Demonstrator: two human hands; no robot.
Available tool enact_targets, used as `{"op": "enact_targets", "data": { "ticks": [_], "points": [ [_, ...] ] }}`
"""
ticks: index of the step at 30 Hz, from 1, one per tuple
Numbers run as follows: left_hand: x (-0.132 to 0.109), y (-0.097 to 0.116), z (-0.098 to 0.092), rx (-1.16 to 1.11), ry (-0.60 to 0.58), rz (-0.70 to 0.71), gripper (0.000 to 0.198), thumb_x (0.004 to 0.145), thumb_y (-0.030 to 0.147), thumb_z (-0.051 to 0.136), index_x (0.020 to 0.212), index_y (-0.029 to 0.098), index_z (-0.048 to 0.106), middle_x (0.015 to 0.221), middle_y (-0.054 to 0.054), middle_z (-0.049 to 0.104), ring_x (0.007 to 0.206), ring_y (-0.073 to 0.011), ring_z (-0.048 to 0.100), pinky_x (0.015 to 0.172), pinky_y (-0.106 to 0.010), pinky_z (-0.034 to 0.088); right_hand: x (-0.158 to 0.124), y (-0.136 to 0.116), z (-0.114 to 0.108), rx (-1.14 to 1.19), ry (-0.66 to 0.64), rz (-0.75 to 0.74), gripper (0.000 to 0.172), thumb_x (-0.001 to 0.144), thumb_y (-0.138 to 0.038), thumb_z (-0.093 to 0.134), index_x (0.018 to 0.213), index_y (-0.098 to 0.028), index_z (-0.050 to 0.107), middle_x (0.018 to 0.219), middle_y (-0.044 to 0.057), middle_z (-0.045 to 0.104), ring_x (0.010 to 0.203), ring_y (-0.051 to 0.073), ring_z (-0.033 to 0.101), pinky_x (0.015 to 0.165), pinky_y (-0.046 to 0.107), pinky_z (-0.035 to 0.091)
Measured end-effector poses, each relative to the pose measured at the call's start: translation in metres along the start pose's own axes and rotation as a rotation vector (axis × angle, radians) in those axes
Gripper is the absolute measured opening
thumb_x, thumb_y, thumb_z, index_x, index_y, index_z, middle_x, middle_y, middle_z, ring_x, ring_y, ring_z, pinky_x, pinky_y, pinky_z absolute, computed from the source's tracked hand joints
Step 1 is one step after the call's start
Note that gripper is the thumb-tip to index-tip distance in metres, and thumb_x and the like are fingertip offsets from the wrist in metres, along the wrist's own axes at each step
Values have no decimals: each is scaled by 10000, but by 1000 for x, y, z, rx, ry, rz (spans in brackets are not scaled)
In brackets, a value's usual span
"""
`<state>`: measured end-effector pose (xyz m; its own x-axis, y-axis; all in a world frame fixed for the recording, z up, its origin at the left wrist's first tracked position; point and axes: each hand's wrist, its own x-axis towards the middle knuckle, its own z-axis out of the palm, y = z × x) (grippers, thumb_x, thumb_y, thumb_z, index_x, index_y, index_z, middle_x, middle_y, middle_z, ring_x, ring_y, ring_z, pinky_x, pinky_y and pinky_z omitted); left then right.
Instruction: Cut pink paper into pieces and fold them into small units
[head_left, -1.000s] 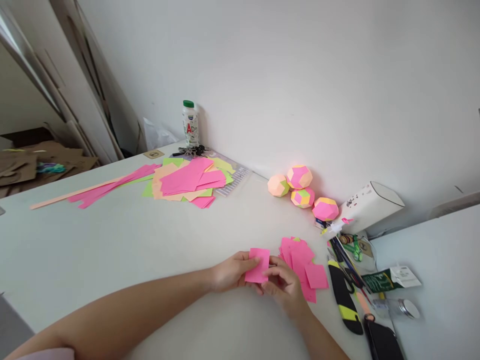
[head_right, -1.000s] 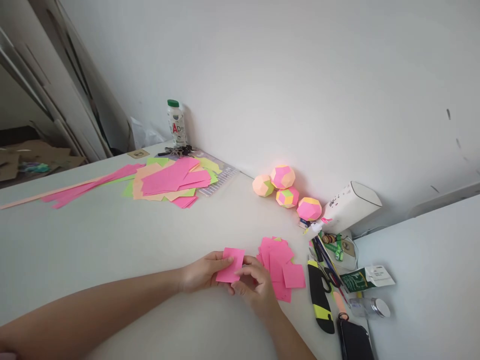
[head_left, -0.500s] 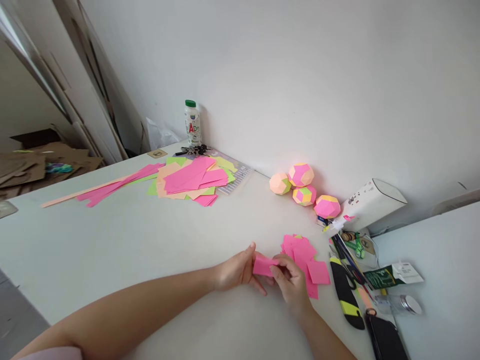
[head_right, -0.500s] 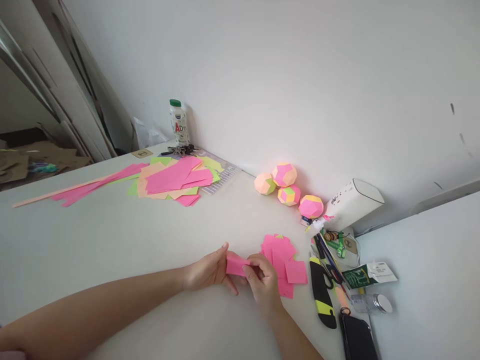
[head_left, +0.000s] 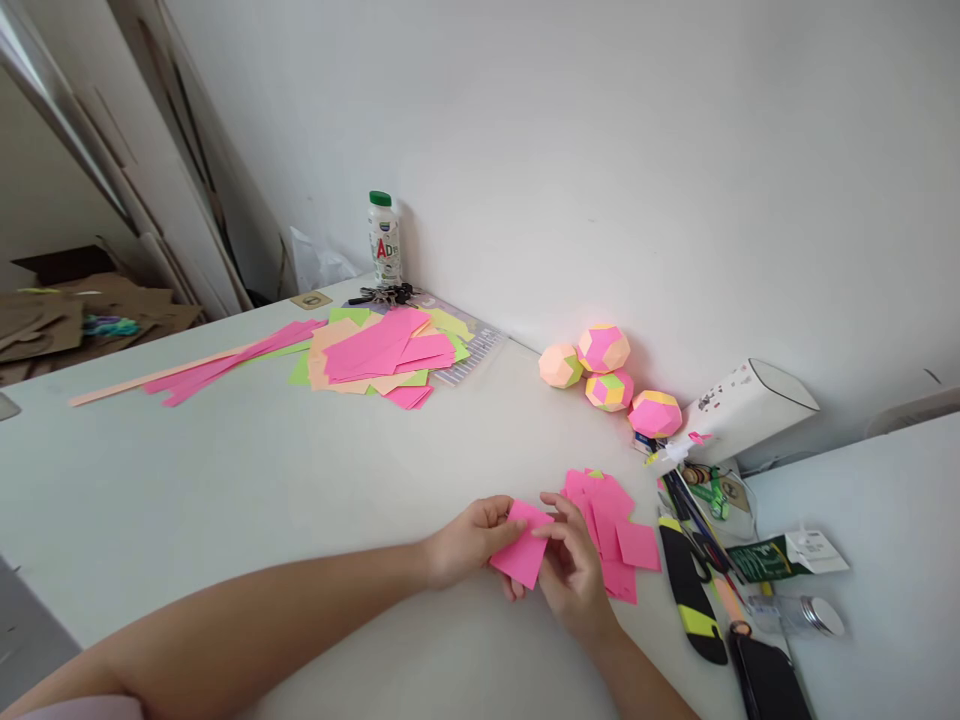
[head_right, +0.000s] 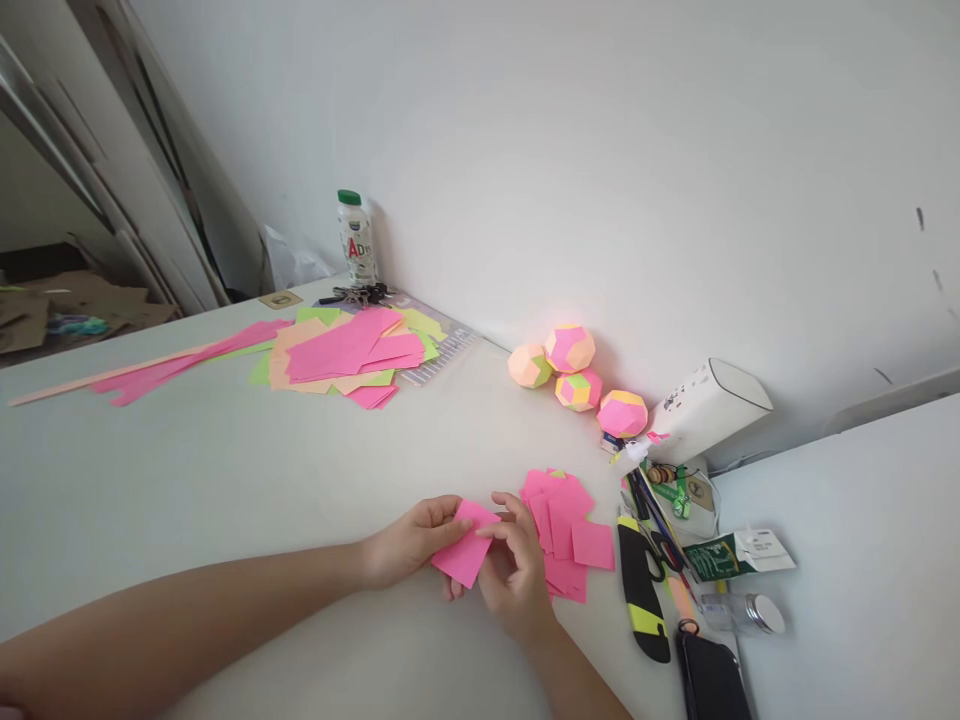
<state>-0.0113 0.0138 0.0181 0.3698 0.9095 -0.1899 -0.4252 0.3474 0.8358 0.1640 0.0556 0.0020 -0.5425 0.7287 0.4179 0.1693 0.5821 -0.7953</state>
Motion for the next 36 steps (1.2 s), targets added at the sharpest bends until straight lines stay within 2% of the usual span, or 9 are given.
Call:
{"op": "enact_targets", "data": {
  "ticks": [5,7,11,15,21,23,26,31,36],
  "points": [
    [-1,-5,3,56,152,74,424,828,581,535,859,167,449,592,-20,640,483,-159,621,473,-271,504,0,-6,-2,120,-101,-7,194,836,-129,509,969,-244,589,1204,122,522,1034,238,594,802,398,538],
    [0,-3,3,33,174,79,425,828,585,530,846,169,446,582,-15,633,477,-153,611,470,-268,501,1,-9,-1,225,-141,20,169,838,-155,546,971,-247,598,1148,107,540,922,217,633,742,367,553],
    [2,-2,1,4,123,53,405,830,562,541,805,172,440,596,-16,627,493,-154,616,492,-277,508,5,-9,1,407,-183,99,41,862,-220,574,850,-234,611,911,44,576,628,147,614,594,309,527],
    [4,-2,-3,-5,48,17,397,798,539,587,790,162,463,639,-34,634,513,-170,631,489,-288,511,5,-5,0,255,-96,157,156,869,-264,590,725,-212,619,671,-3,526,602,144,537,544,261,446],
    [6,1,-6,62,-20,-21,365,829,486,560,828,121,563,704,-70,639,526,-171,632,480,-280,498,5,-3,1,172,79,192,177,871,-314,586,740,-200,617,795,36,589,742,169,575,639,264,481],
    [5,2,-7,96,-54,-17,415,861,521,501,841,115,588,724,-75,637,550,-171,638,501,-283,503,6,-3,2,165,119,226,179,867,-332,591,757,-194,621,814,47,608,734,169,577,624,259,486],
    [2,3,-6,147,-97,4,500,873,593,437,889,120,595,769,-76,643,593,-169,648,539,-288,512,7,-3,2,180,111,276,183,866,-335,596,756,-189,616,721,20,595,609,138,538,559,244,468],
    [3,1,-5,189,-66,-10,450,754,556,646,902,138,571,748,-34,646,564,-144,631,539,-278,513,6,-2,1,186,117,280,180,849,-331,617,740,-188,618,712,18,600,620,139,547,565,241,475],
    [5,-2,-4,162,-23,10,445,780,557,614,887,129,560,726,-41,648,561,-150,638,524,-281,519,2,3,4,223,136,396,224,816,-382,643,930,-190,621,812,40,629,668,159,593,596,263,517]
  ]
}}
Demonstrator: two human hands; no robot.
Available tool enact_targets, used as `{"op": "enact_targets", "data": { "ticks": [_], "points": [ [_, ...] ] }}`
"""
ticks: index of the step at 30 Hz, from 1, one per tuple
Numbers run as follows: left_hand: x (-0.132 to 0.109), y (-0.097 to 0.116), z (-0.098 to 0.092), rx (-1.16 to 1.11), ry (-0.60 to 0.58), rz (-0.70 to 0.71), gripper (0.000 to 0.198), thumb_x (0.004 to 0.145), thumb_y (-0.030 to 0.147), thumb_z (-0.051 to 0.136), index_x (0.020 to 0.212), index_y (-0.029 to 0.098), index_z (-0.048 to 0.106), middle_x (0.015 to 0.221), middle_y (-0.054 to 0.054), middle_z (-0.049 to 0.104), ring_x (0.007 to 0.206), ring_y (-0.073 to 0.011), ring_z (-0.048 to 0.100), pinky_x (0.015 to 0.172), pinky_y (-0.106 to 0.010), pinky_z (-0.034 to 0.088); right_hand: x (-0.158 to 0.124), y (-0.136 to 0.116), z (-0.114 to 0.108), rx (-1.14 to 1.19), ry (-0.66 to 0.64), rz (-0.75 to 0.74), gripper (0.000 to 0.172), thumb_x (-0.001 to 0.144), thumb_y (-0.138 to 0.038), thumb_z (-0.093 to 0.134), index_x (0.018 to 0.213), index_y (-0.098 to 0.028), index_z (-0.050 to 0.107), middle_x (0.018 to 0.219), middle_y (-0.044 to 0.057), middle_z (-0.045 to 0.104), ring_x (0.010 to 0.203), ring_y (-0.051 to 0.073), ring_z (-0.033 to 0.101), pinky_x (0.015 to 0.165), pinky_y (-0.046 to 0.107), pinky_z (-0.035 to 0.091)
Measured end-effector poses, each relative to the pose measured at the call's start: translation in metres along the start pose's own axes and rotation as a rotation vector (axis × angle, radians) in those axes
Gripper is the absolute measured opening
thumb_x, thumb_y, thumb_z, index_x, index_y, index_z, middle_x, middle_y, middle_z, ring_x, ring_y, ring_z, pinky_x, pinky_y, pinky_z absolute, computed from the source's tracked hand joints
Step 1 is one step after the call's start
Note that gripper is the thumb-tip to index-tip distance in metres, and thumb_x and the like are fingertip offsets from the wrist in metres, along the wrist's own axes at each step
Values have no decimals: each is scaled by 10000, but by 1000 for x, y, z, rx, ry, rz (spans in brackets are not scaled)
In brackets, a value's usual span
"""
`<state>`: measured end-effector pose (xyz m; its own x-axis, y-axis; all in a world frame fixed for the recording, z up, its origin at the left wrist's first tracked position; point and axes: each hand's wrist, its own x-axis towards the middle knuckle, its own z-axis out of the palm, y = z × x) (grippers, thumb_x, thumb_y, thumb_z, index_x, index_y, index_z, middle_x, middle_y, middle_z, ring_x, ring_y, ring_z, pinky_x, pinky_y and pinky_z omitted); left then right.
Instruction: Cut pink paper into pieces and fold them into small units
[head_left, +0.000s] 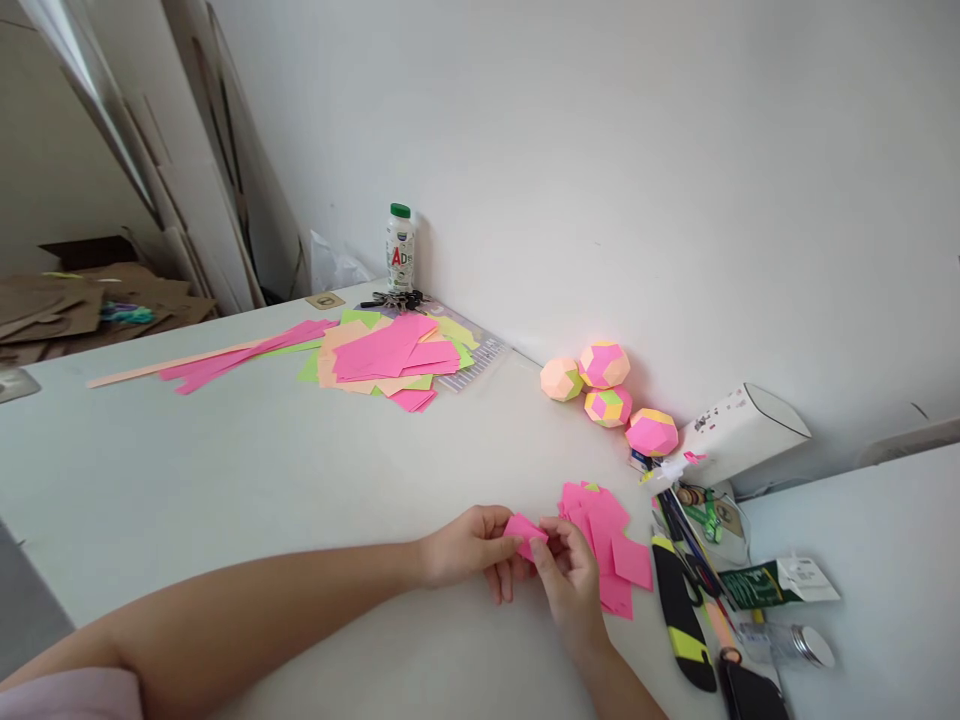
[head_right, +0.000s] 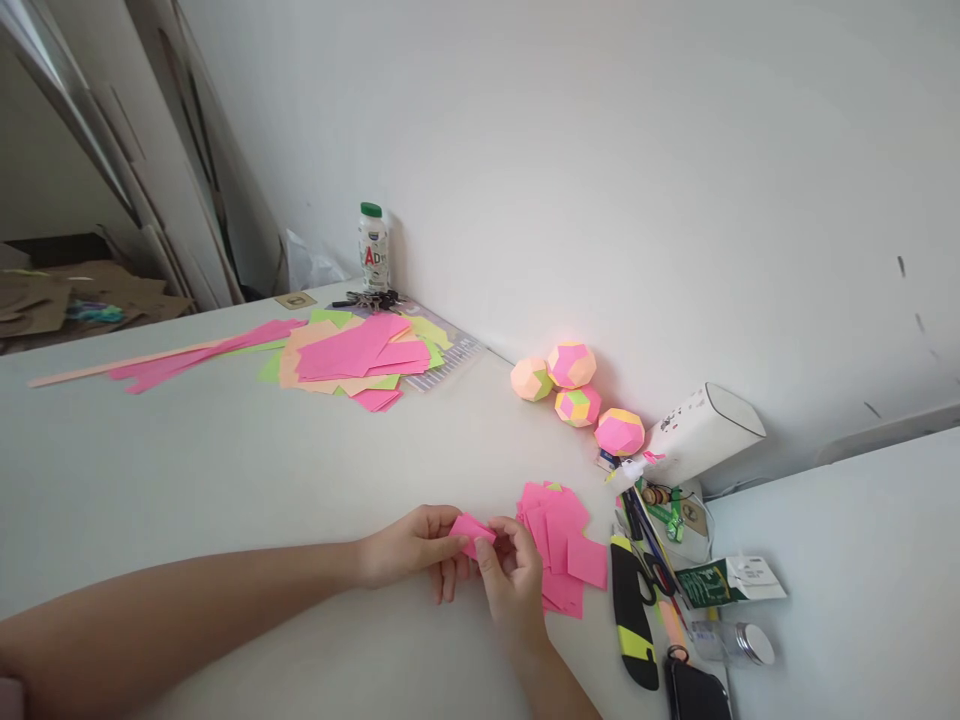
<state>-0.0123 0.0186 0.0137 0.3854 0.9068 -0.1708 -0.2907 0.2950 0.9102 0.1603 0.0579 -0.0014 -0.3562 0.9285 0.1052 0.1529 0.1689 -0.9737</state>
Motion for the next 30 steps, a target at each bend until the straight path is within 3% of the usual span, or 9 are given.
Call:
{"op": "enact_targets", "data": {
  "ticks": [6,11,15,23,30],
  "points": [
    [1,-4,-1,-14,11,46,444,811,567,573,902,135,518,752,-51,655,571,-148,646,505,-263,510,-1,0,2,54,19,49,365,801,-421,650,1078,-195,572,877,51,632,753,176,621,680,284,537],
    [2,-5,-1,-14,31,56,437,828,569,549,923,146,493,770,-61,677,571,-146,649,508,-264,508,0,-7,1,33,-57,53,254,822,-425,624,892,-181,610,728,22,609,617,149,574,579,255,504],
    [1,-4,0,0,65,41,433,805,566,577,884,150,488,789,-72,689,580,-149,646,509,-273,510,-1,-9,1,3,-74,44,265,830,-428,608,731,-184,588,589,-9,556,528,133,516,505,237,454],
    [2,-8,0,2,90,0,451,744,568,641,834,159,474,706,-23,662,525,-148,637,479,-278,512,1,-14,1,-12,-100,-8,262,825,-431,610,738,-184,621,580,-7,559,520,134,515,487,231,442],
    [2,-7,0,1,74,-19,456,758,579,623,817,148,486,675,-32,665,498,-143,637,455,-257,507,0,-11,1,26,-126,48,281,845,-450,590,771,-181,619,584,6,598,533,145,554,504,242,473]
  ]
}}
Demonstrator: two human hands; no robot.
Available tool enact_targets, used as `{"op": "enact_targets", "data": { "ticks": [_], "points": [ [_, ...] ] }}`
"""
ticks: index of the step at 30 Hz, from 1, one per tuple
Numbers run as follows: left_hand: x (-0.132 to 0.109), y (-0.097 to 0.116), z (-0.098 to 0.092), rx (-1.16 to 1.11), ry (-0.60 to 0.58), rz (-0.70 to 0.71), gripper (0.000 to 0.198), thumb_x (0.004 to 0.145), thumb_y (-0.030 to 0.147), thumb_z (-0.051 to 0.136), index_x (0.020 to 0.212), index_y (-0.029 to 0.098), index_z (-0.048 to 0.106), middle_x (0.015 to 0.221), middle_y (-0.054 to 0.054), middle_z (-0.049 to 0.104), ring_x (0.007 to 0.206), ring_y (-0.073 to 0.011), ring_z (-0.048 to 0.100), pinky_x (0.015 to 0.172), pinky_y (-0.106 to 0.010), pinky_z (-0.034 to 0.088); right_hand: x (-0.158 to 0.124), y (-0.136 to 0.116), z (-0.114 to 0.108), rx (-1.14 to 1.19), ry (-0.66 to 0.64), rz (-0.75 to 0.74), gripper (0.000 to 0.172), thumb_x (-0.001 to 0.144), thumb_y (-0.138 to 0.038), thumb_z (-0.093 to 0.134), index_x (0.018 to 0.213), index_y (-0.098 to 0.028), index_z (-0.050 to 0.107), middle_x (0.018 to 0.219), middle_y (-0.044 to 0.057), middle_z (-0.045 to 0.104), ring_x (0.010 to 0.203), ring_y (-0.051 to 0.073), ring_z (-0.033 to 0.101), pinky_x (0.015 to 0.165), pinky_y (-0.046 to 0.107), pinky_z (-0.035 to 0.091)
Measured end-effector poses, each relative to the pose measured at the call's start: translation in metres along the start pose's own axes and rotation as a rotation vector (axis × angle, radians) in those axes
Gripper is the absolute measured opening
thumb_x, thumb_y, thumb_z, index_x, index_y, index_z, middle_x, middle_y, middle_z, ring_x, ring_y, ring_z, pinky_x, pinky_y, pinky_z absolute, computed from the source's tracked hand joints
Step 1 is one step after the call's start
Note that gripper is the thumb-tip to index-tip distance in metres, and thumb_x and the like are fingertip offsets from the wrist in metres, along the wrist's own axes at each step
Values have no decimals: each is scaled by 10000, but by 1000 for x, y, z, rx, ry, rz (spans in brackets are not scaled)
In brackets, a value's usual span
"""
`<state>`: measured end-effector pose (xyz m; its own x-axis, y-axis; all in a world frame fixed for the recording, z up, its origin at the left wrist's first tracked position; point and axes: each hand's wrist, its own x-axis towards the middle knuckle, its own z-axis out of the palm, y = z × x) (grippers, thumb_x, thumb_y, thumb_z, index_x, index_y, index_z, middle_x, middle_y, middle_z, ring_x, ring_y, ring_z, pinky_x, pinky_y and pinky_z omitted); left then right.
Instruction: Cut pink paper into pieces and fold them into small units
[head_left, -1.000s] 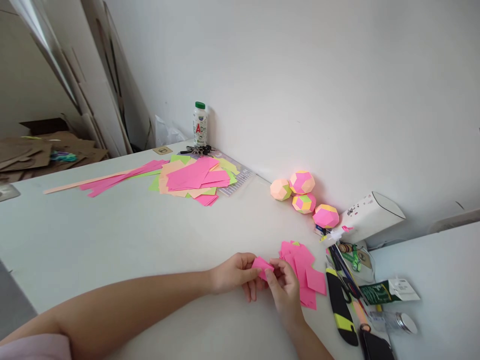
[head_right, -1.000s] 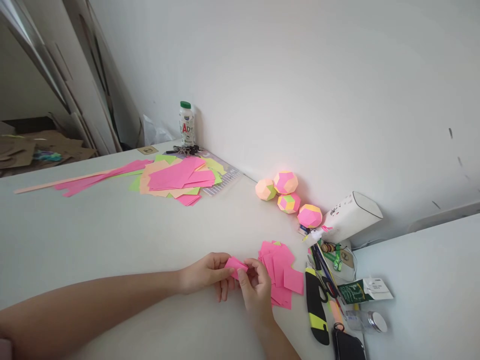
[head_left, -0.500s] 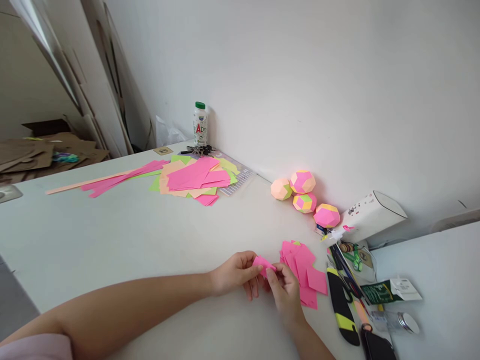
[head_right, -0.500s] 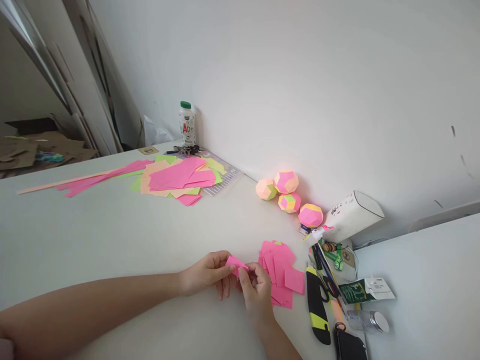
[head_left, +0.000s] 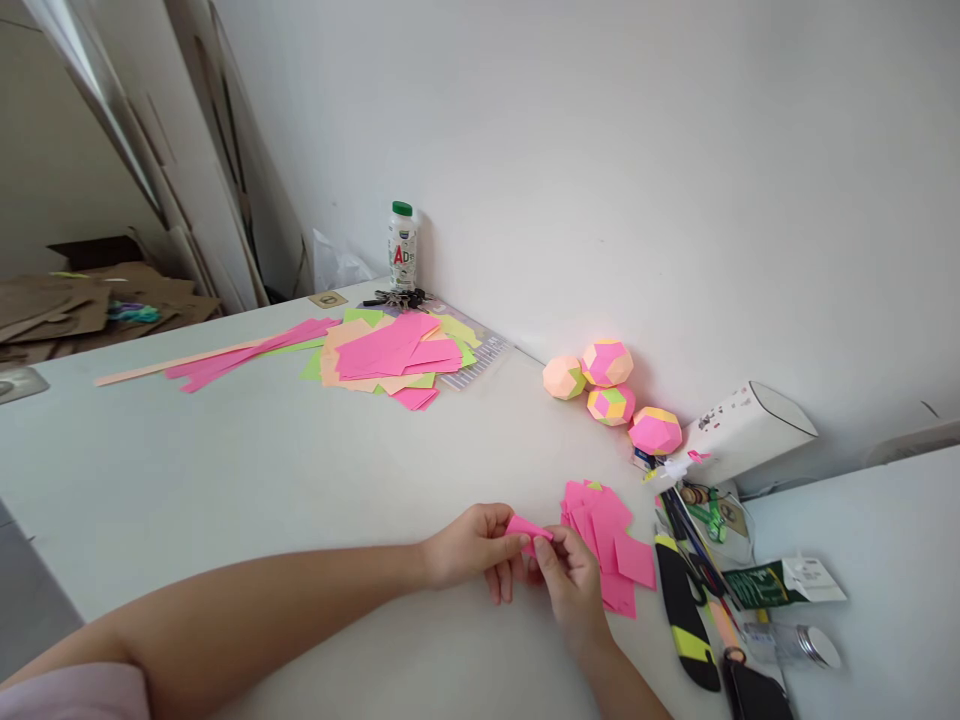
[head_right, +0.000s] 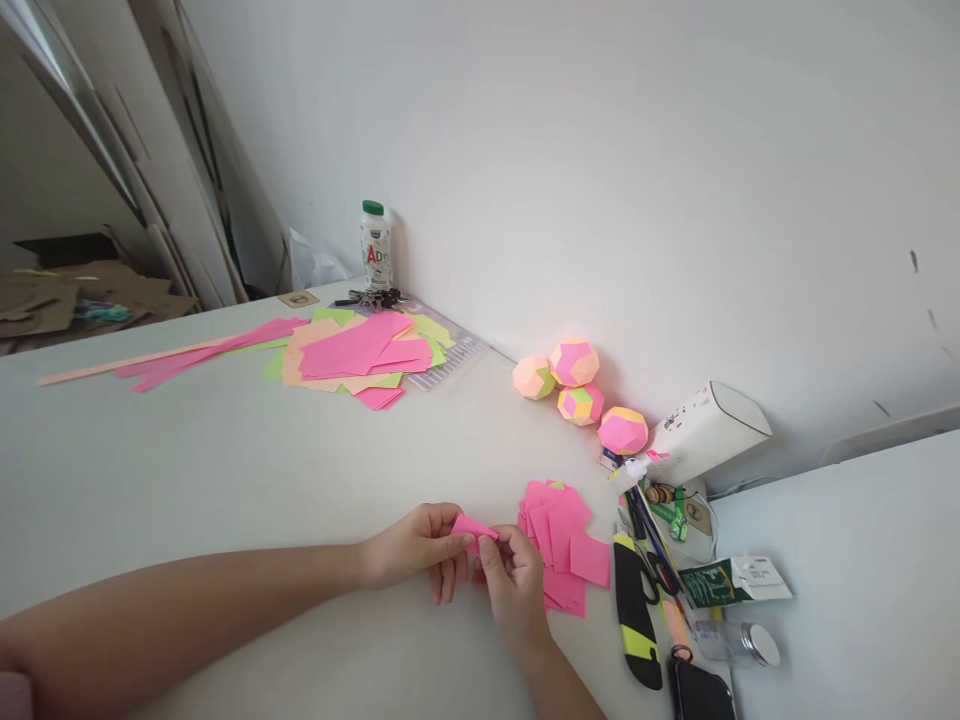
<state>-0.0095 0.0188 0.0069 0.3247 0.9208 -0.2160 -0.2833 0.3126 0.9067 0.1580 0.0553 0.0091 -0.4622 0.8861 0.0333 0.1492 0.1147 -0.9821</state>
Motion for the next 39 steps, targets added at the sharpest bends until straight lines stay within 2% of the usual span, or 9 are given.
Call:
{"op": "enact_targets", "data": {
  "ticks": [16,39],
  "points": [
    [-3,5,0,49,-55,-26,477,787,624,556,827,150,525,598,-10,644,408,-131,599,393,-235,473,0,-1,0,7,4,14,302,840,-470,591,773,-177,620,549,-9,580,494,145,568,488,250,481],
    [-4,7,2,86,-49,-55,544,768,678,523,812,138,566,553,-6,618,378,-124,577,358,-210,444,-1,-2,-1,-39,23,4,327,835,-495,583,757,-180,621,521,-13,565,470,142,551,461,246,466]
  ]
}}
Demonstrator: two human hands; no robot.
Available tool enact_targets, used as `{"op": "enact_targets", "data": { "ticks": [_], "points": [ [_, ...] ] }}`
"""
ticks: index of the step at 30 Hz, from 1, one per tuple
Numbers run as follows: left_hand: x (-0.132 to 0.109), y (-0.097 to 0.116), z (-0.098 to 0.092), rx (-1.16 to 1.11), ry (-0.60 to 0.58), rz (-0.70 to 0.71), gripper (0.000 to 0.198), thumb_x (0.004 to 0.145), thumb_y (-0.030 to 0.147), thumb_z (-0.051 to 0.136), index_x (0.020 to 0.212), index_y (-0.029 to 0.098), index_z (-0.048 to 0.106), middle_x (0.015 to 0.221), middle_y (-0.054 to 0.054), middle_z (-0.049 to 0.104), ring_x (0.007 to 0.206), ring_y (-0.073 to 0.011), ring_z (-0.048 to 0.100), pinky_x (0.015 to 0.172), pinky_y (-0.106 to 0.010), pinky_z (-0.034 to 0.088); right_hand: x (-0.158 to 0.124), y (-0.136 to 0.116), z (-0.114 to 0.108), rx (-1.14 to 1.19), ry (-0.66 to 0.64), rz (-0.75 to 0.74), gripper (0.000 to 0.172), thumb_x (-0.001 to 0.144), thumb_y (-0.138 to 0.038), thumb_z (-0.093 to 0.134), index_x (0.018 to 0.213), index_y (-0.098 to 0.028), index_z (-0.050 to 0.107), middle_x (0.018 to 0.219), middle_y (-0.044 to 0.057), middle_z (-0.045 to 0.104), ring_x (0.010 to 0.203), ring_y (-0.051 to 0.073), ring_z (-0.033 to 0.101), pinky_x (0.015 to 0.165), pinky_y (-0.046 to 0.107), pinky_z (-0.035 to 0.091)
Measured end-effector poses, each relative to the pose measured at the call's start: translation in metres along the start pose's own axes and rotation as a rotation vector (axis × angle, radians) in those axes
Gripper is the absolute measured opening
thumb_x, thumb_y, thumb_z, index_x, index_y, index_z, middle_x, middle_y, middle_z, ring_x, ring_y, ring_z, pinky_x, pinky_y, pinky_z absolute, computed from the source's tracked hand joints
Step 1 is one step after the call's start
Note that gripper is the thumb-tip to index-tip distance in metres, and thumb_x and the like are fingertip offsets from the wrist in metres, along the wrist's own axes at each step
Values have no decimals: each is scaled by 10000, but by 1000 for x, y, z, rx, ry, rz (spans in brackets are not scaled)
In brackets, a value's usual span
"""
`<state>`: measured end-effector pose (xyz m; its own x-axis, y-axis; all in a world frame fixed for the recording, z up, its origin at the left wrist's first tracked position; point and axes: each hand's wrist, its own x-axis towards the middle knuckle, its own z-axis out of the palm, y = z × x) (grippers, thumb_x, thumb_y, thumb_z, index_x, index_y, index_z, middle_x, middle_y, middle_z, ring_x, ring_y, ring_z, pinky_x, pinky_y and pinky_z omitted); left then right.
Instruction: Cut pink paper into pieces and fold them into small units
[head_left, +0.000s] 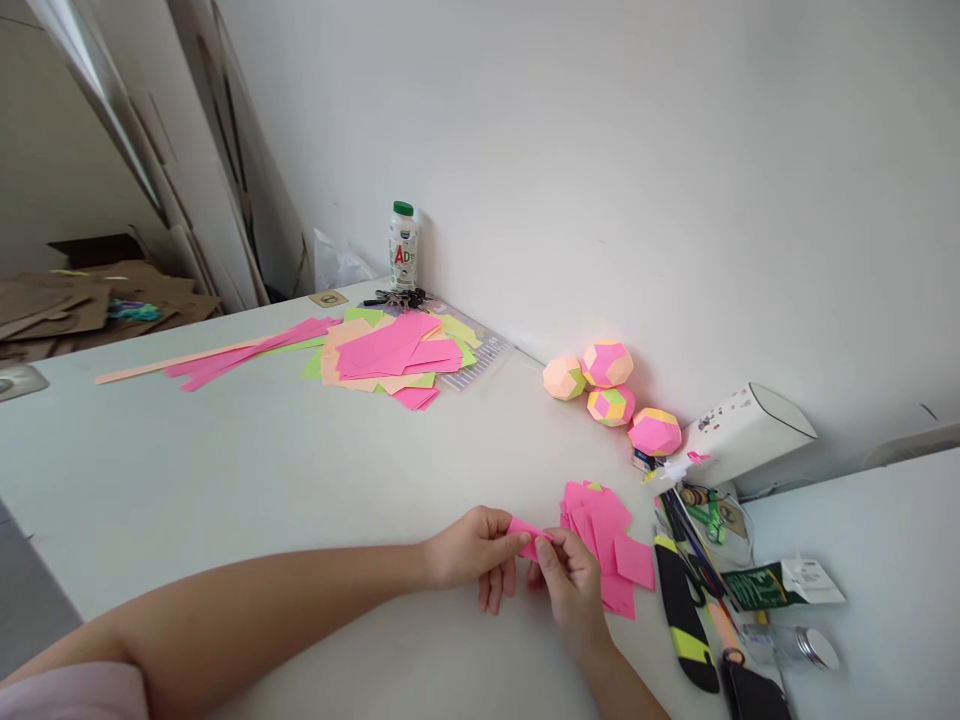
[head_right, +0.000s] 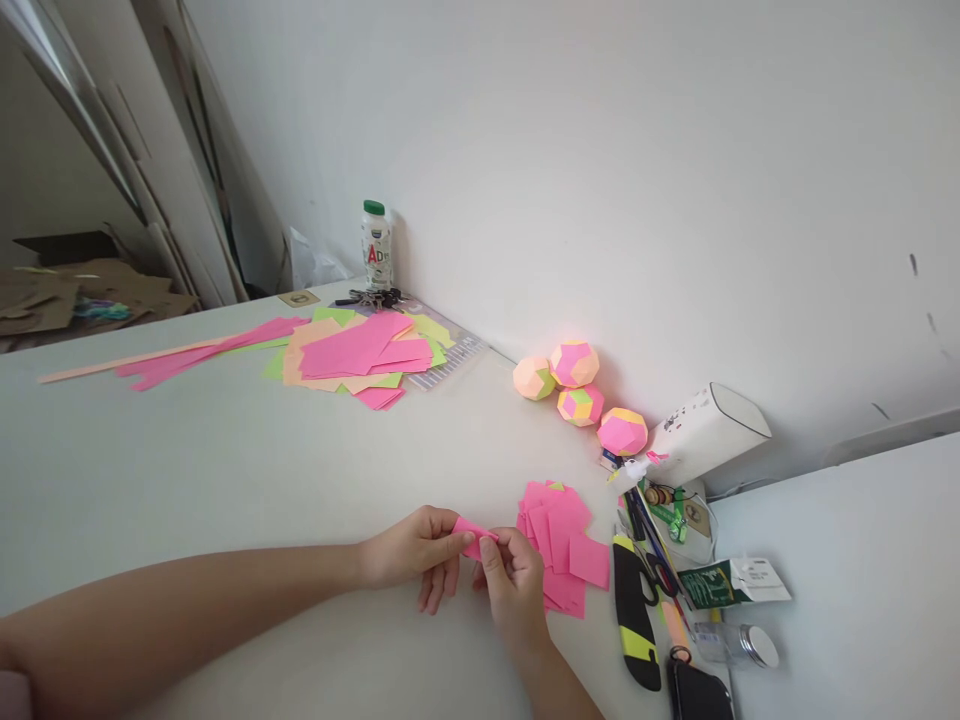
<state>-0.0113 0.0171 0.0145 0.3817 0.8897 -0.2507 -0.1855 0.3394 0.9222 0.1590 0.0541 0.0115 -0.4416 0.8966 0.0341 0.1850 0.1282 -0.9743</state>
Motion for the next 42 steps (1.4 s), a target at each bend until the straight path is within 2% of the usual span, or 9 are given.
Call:
{"op": "enact_targets", "data": {
  "ticks": [26,34,42],
  "points": [
    [2,0,-2,-9,-19,-21,584,754,695,523,759,117,607,532,-19,622,383,-125,589,331,-188,440,0,5,-1,-4,-11,-15,293,859,-449,564,748,-179,599,526,-20,544,468,125,526,456,224,428],
    [1,2,-2,13,-70,-39,536,737,645,597,814,115,623,542,-10,619,403,-120,593,352,-188,451,0,6,-1,10,-15,-17,286,860,-440,568,756,-177,606,540,-13,550,472,123,524,458,225,434],
    [1,3,-1,15,-69,-62,529,732,640,600,825,120,618,531,-7,620,390,-122,584,345,-194,445,0,5,-1,-3,-11,-22,300,862,-450,563,755,-173,610,545,-9,550,473,120,510,452,220,427]
  ]
}}
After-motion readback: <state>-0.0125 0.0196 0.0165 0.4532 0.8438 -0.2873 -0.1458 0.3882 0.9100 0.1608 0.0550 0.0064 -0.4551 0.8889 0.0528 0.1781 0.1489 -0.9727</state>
